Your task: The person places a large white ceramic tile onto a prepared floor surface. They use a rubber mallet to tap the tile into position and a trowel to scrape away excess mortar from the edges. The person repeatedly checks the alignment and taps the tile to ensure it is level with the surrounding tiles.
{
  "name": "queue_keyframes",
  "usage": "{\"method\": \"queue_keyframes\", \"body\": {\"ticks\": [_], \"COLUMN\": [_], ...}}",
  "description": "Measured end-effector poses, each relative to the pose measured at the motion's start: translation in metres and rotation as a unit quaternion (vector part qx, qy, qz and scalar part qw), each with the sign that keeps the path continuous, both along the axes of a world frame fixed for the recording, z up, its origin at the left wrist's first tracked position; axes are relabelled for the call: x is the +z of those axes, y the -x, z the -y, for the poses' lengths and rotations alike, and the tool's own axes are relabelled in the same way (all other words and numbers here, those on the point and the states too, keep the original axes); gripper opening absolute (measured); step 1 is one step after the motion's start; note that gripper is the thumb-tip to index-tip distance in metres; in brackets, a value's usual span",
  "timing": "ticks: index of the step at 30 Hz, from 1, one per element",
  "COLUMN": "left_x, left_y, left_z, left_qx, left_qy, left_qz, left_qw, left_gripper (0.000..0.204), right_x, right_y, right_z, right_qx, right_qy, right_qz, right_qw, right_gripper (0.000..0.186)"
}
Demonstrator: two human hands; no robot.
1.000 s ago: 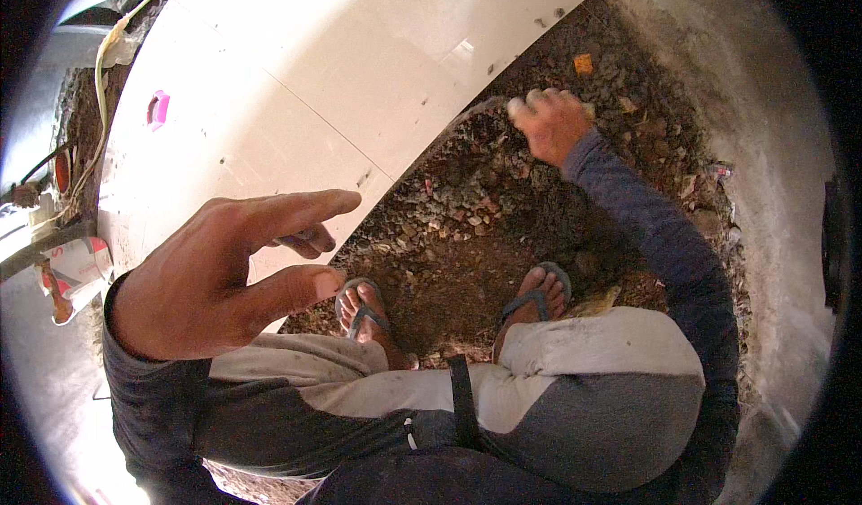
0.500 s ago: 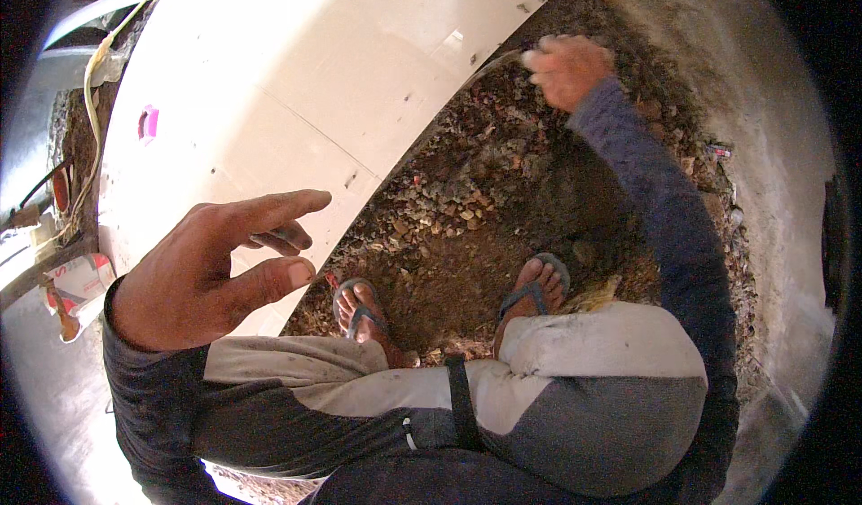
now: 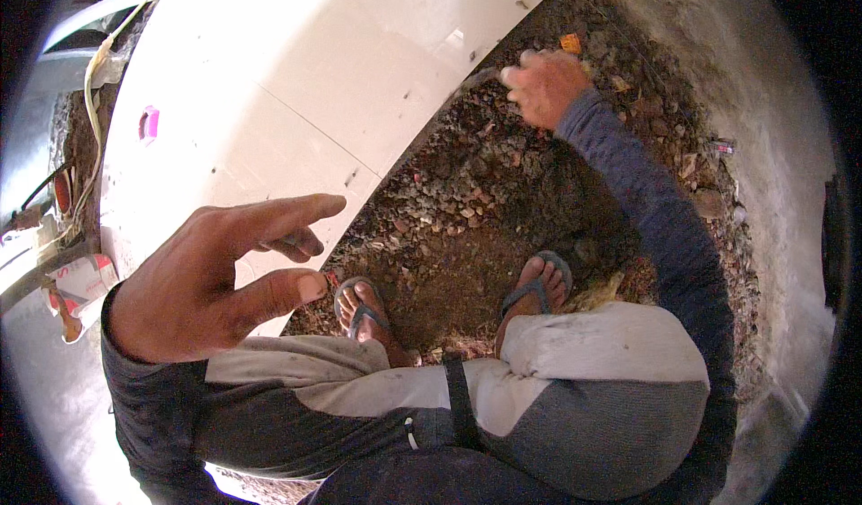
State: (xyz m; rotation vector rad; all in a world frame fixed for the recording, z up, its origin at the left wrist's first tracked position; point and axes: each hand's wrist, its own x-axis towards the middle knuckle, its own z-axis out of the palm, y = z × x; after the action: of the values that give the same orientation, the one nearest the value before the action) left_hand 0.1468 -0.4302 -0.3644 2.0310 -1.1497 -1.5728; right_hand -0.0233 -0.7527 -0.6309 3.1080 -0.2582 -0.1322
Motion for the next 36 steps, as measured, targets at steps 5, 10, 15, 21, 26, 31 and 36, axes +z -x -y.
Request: {"method": "queue_keyframes", "body": {"ticks": [5, 10, 15, 21, 26, 31, 36], "left_x": [-0.001, 0.001, -0.003, -0.006, -0.047, -0.187, -0.301], "left_y": [-0.002, 0.0, 0.0, 0.004, -0.031, -0.086, -0.003], "left_z": [-0.008, -0.013, 0.005, -0.005, -0.009, -0.042, -0.029], "left_qx": [-0.043, -0.004, 0.004, 0.02, 0.009, 0.019, 0.016], "left_qy": [0.046, 0.009, 0.002, 0.027, 0.005, 0.072, 0.204], "left_qz": [-0.001, 0.024, -0.009, 0.023, 0.105, 0.321, 0.438], "left_qw": [0.998, 1.0, 1.0, 0.999, 0.994, 0.944, 0.875], "left_gripper": [0.063, 0.06, 0.063, 0.059, 0.044, 0.045, 0.078], "right_x": [0.021, 0.037, -0.012, 0.011, 0.036, 0.017, 0.048], "right_y": [0.052, 0.033, 0.022, 0.004, 0.08, 0.138, 0.171], "right_z": [0.079, -0.034, -0.104, -0.026, 0.082, 0.036, -0.08], "right_qx": [-0.086, -0.029, 0.046, -0.041, -0.243, -0.288, -0.499], "right_qy": [0.067, -0.027, -0.067, 0.037, 0.061, -0.048, -0.477], "right_qz": [0.141, 0.039, 0.1, 0.001, 0.116, 0.191, 0.175], "right_qw": [0.984, 0.998, 0.992, 0.998, 0.961, 0.937, 0.702], "right_gripper": [0.022, 0.016, 0.011, 0.016, 0.037, 0.036, 0.033]}}
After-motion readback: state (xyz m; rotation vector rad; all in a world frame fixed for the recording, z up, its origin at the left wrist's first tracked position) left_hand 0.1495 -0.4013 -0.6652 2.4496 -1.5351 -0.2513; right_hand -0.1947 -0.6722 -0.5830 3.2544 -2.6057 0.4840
